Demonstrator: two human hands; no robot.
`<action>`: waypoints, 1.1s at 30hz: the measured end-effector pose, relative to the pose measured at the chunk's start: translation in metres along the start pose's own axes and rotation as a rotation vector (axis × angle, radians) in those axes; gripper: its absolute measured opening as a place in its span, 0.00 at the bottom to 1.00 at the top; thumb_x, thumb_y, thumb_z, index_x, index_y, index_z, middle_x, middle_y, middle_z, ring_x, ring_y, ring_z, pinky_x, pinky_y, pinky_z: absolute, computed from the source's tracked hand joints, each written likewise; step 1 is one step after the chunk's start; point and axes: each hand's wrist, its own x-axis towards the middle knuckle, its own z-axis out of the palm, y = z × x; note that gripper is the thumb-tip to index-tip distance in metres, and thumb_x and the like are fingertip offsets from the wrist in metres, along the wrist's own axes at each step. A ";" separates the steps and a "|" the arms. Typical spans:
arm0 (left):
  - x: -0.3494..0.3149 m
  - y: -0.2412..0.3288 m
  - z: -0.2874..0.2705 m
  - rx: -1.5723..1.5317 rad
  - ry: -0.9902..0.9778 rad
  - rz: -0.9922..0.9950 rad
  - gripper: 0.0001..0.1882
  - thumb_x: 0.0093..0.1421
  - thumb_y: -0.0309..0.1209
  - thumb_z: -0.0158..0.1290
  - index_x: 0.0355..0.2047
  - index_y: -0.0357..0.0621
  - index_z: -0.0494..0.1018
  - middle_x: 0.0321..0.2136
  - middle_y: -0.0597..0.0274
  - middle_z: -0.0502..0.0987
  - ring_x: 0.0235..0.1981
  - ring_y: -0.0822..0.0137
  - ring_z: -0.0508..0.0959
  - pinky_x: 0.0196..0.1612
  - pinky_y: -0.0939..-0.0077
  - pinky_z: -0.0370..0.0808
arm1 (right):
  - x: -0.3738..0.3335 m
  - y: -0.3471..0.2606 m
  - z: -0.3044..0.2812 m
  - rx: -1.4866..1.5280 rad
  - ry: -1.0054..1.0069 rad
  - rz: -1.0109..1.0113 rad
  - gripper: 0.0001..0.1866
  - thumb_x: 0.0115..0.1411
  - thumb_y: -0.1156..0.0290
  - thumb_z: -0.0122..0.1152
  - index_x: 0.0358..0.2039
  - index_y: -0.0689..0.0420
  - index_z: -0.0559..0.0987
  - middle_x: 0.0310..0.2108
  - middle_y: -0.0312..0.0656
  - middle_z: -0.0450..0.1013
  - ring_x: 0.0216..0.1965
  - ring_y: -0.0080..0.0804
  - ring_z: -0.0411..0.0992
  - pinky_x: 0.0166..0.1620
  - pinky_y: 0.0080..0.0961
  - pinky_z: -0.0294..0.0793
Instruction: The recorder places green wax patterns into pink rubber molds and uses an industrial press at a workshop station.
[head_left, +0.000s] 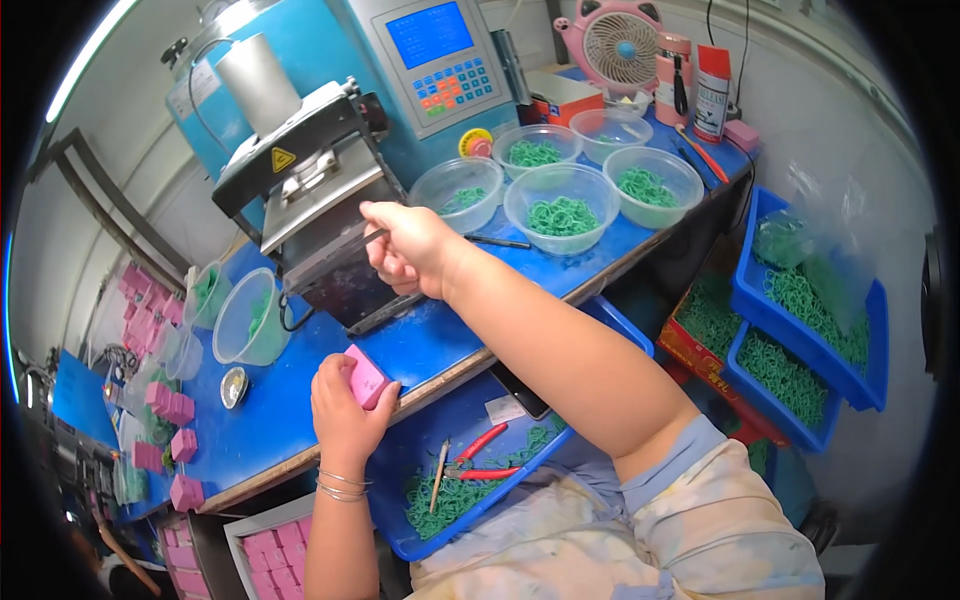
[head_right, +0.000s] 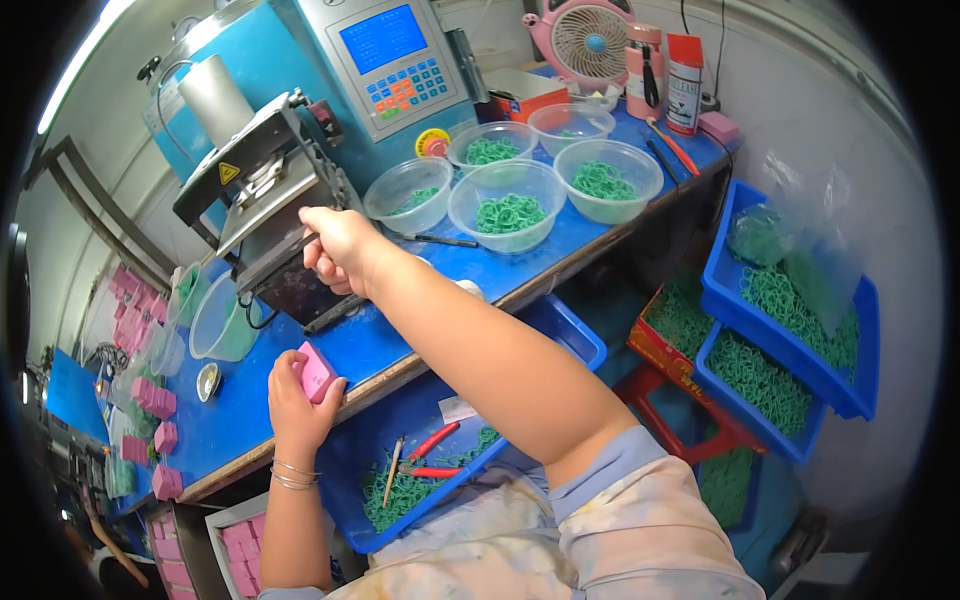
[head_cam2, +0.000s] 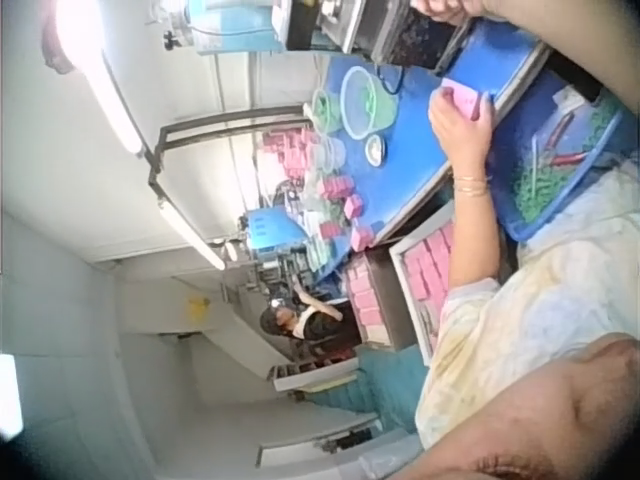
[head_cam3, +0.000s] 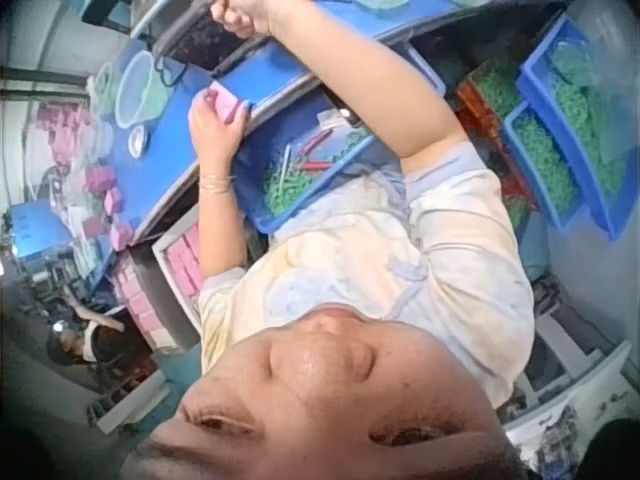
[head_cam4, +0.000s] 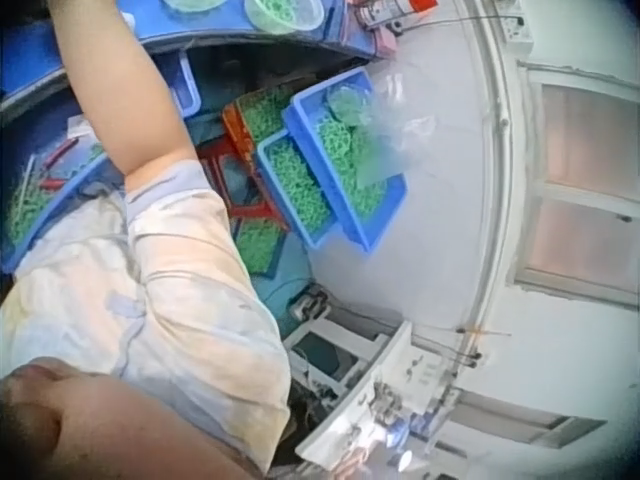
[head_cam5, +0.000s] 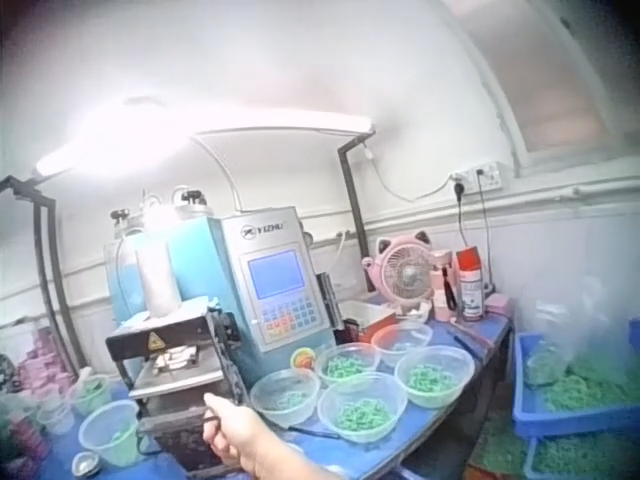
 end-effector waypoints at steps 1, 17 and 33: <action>0.000 0.000 0.002 0.003 0.005 0.005 0.33 0.40 0.36 0.65 0.42 0.38 0.61 0.37 0.52 0.68 0.39 0.51 0.69 0.43 0.62 0.66 | 0.000 -0.001 -0.002 -0.010 0.006 0.011 0.25 0.61 0.50 0.42 0.14 0.55 0.66 0.05 0.34 0.57 0.05 0.20 0.49 0.11 0.19 0.44; -0.064 -0.051 -0.068 0.200 0.188 0.000 0.50 0.36 0.35 0.68 0.57 0.33 0.52 0.50 0.44 0.63 0.50 0.47 0.65 0.54 0.58 0.61 | 0.016 -0.001 -0.019 -0.028 0.095 -0.031 0.21 0.58 0.51 0.49 0.15 0.50 0.65 0.07 0.28 0.53 0.06 0.15 0.48 0.09 0.17 0.44; -0.382 -0.099 -0.223 0.383 -0.472 -1.159 0.45 0.35 0.38 0.67 0.49 0.30 0.56 0.45 0.41 0.60 0.49 0.48 0.63 0.53 0.63 0.63 | 0.027 -0.028 -0.086 -0.173 -0.188 -0.131 0.21 0.67 0.59 0.37 0.19 0.54 0.66 0.07 0.29 0.52 0.04 0.12 0.48 0.07 0.07 0.48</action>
